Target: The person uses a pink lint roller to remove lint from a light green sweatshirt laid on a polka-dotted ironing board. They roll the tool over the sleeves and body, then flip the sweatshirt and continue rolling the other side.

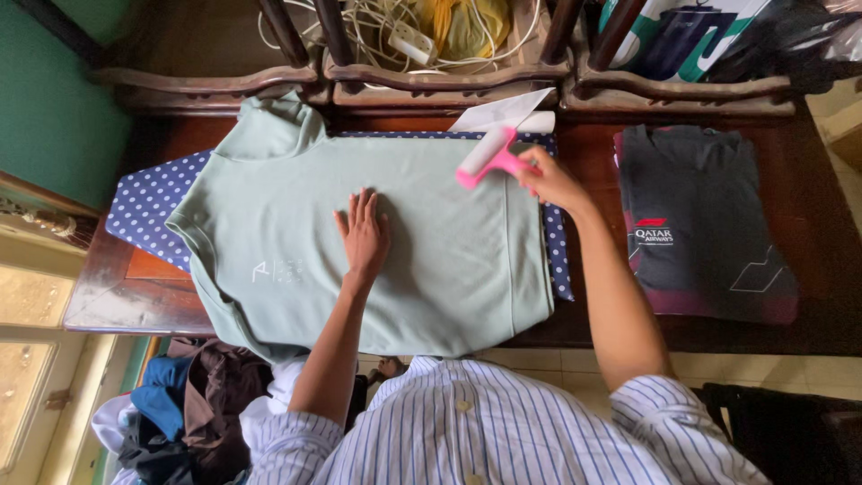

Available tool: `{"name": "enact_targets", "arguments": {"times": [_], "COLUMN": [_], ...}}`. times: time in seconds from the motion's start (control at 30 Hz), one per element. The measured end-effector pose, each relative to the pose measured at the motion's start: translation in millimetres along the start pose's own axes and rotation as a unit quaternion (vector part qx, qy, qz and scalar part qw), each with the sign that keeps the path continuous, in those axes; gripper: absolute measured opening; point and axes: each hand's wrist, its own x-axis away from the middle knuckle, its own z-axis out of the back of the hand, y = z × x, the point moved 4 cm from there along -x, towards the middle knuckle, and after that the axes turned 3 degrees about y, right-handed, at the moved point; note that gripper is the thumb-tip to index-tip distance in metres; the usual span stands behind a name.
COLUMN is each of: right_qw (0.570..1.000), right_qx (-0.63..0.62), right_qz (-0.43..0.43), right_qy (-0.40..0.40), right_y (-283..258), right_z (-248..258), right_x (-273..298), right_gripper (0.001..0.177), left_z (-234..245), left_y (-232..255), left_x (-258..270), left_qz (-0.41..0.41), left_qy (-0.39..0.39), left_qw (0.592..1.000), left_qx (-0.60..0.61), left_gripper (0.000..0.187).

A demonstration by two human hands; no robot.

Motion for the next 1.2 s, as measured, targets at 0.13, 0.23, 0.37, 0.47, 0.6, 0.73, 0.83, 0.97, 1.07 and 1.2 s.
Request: {"name": "enact_targets", "arguments": {"times": [0.13,0.23,0.37,0.47,0.6,0.73,0.83,0.97,1.07,1.2], "right_qw": [0.990,0.987,0.984,0.991,0.996,0.989,0.993,0.994,0.989,0.973], "right_qx": [-0.051,-0.028,0.041,0.078,0.043,0.033,0.093,-0.022,-0.059,-0.066], "right_qz": [0.038,-0.076,-0.133,-0.073,0.027,0.122,-0.030,-0.023,0.007,-0.051], "right_qy": [-0.129,-0.135,-0.109,-0.086,-0.074,-0.076,-0.060,-0.109,-0.138,-0.217], "right_y": [7,21,22,3,-25,-49,-54,-76,-99,-109], "right_z": [15,40,83,93,71,23,-15,-88,-149,-163], "right_x": [51,86,120,134,129,97,73,24,-13,-49], "right_gripper": [0.027,0.028,0.028,0.028,0.029,0.026,0.026,0.025,0.024,0.026], "left_z": [22,33,39,38,36,41,58,88,107,130], "left_y": [3,6,10,11,7,1,-12,-40,-74,-128], "left_x": [30,36,38,37,40,50,64,77,81,88], "left_qz": [0.001,-0.004,0.006,0.007,0.007,0.008,0.013,0.031,0.073,0.101], "left_qy": [0.005,0.010,0.017,0.025,0.036,0.043,0.048,0.050,0.044,0.072], "left_qw": [1.000,1.000,1.000,1.000,0.999,0.999,0.998,0.998,0.996,0.990], "left_qx": [-0.019,-0.018,-0.014,-0.015,-0.001,0.021,0.027,0.005,-0.016,-0.060], "left_gripper": [0.047,0.045,0.044,0.045,0.042,0.040,0.039,0.038,0.039,0.052]}}
